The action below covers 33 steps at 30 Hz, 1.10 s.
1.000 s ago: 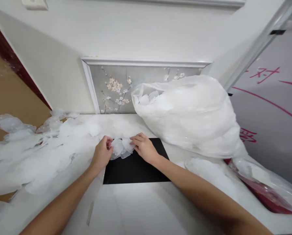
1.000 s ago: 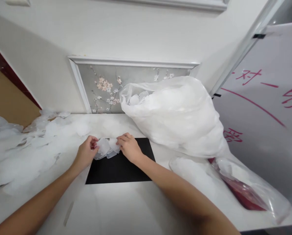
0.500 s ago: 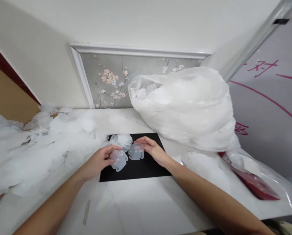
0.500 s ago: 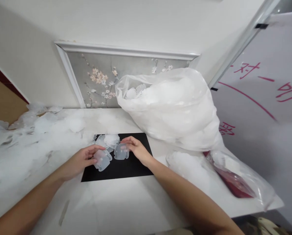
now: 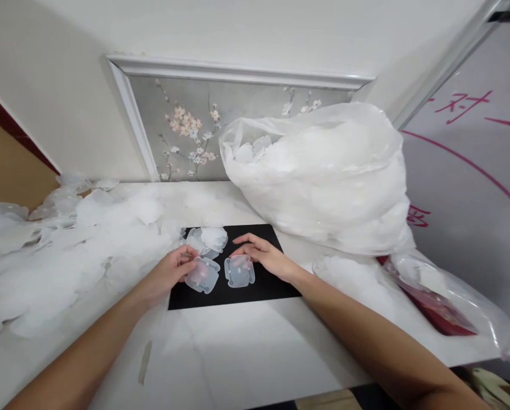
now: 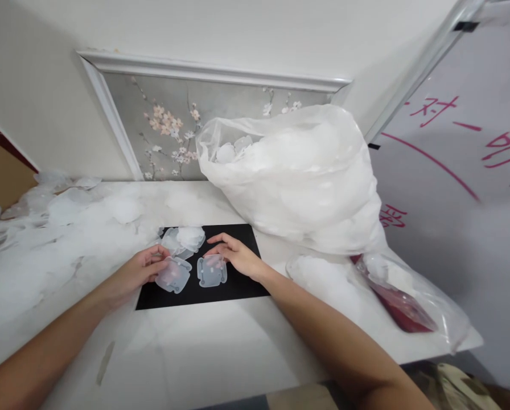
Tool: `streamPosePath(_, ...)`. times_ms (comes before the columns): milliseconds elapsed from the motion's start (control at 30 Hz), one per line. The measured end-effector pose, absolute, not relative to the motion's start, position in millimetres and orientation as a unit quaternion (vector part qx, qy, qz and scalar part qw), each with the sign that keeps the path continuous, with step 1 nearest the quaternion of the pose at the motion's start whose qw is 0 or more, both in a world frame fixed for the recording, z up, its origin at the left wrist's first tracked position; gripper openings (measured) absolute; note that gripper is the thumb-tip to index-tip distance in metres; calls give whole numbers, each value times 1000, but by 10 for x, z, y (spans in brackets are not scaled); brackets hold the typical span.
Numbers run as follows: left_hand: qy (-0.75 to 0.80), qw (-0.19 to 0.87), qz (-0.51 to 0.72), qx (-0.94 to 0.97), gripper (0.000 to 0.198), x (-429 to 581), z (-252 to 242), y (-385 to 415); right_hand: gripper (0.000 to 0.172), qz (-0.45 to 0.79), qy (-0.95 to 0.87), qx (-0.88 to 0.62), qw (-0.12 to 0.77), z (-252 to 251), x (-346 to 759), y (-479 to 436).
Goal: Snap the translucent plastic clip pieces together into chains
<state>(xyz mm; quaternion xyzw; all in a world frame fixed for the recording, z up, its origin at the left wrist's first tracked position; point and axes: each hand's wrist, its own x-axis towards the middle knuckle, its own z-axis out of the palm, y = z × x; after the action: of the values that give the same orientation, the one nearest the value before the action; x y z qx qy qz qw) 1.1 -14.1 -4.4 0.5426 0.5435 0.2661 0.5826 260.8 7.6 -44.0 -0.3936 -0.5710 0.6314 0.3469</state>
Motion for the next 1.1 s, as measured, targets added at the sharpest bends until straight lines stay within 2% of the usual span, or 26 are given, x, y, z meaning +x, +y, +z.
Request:
streamPosePath(133,532,614,285,508,27,67,-71,-165,19,638,-562,-388,355,-453,2606,80)
streamPosePath(367,462,643,218,571,53,-21,10,-162,22,641,-571,-372,353,-467,2621,84)
streamPosePath(567,421,648,202,601,67,-73,7,-160,58,623,-667,-251,323,-433,2679,57)
streamPosePath(700,397,658,202,607,75,-90,-16,-163,71,573,-732,-238,280,-392,2699,10)
streamPosePath(900,390,656,201,614,79,-118,-68,-140,61,491,-783,-279,259,-403,2691,-2)
streamPosePath(1100,386,662,206,608,87,-113,-56,-154,51,460,-810,-262,252,-373,2708,12)
